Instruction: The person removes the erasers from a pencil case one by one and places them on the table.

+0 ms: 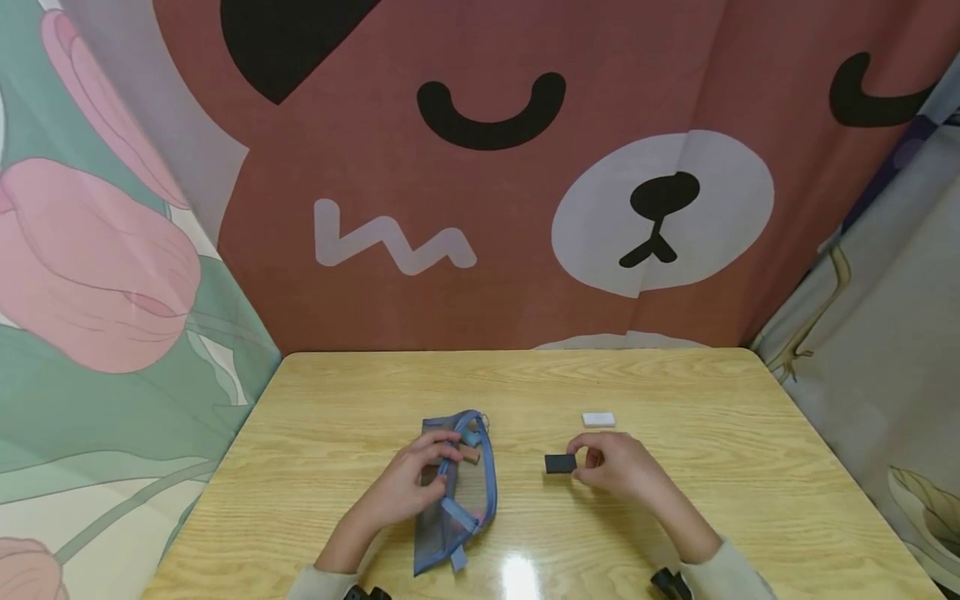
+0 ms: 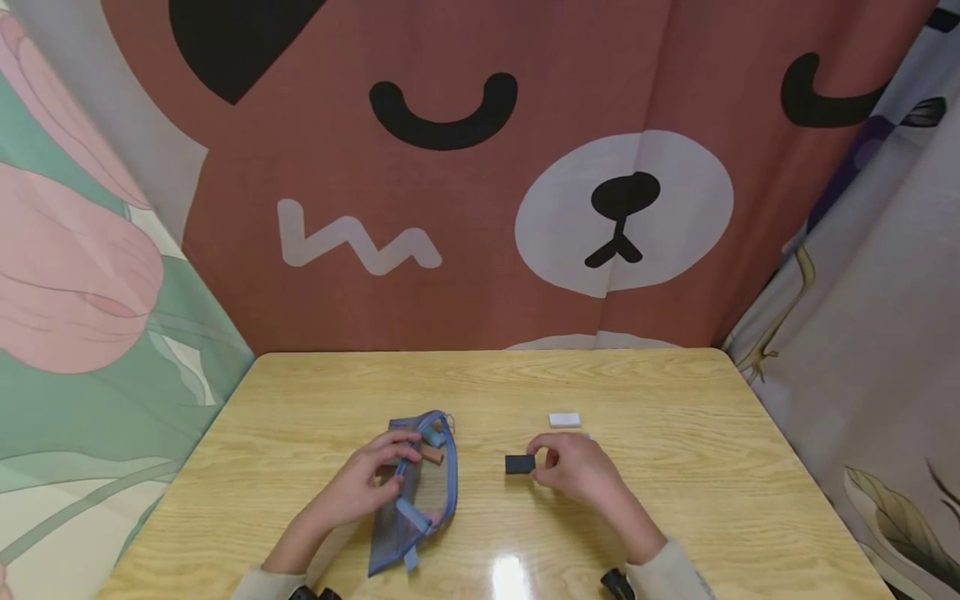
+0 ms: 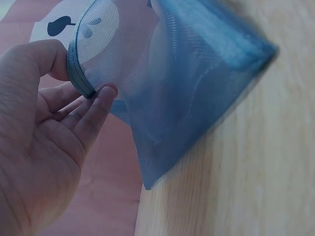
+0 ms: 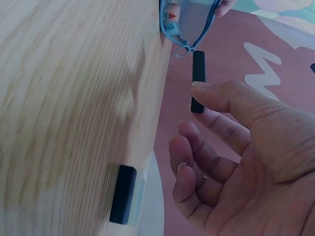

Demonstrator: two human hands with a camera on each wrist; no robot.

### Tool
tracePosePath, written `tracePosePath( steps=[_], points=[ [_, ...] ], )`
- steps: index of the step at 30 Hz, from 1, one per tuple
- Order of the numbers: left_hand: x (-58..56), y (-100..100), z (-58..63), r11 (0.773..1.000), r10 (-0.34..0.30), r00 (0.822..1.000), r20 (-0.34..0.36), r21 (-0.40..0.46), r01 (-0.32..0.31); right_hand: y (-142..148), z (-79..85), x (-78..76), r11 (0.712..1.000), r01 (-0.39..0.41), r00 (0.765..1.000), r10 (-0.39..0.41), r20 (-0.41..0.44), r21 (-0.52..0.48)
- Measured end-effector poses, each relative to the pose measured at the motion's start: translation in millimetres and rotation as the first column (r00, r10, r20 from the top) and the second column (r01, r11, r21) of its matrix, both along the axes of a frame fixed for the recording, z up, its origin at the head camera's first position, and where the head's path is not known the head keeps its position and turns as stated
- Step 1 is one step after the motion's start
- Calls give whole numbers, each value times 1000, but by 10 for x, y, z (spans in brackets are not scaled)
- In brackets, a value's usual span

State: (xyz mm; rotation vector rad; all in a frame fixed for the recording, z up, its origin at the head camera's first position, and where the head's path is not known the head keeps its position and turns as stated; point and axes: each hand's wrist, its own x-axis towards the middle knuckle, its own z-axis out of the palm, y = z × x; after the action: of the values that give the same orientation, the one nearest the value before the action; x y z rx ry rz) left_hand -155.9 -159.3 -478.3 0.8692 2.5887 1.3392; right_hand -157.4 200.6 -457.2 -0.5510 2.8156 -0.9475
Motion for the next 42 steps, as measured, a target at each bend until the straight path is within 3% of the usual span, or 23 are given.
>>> tracePosePath(
  steps=[42],
  points=[
    [4,-4,22,1000,-3,1000,5,-8,3,647,-71,147,997,70,995,-72,66,22]
  ],
)
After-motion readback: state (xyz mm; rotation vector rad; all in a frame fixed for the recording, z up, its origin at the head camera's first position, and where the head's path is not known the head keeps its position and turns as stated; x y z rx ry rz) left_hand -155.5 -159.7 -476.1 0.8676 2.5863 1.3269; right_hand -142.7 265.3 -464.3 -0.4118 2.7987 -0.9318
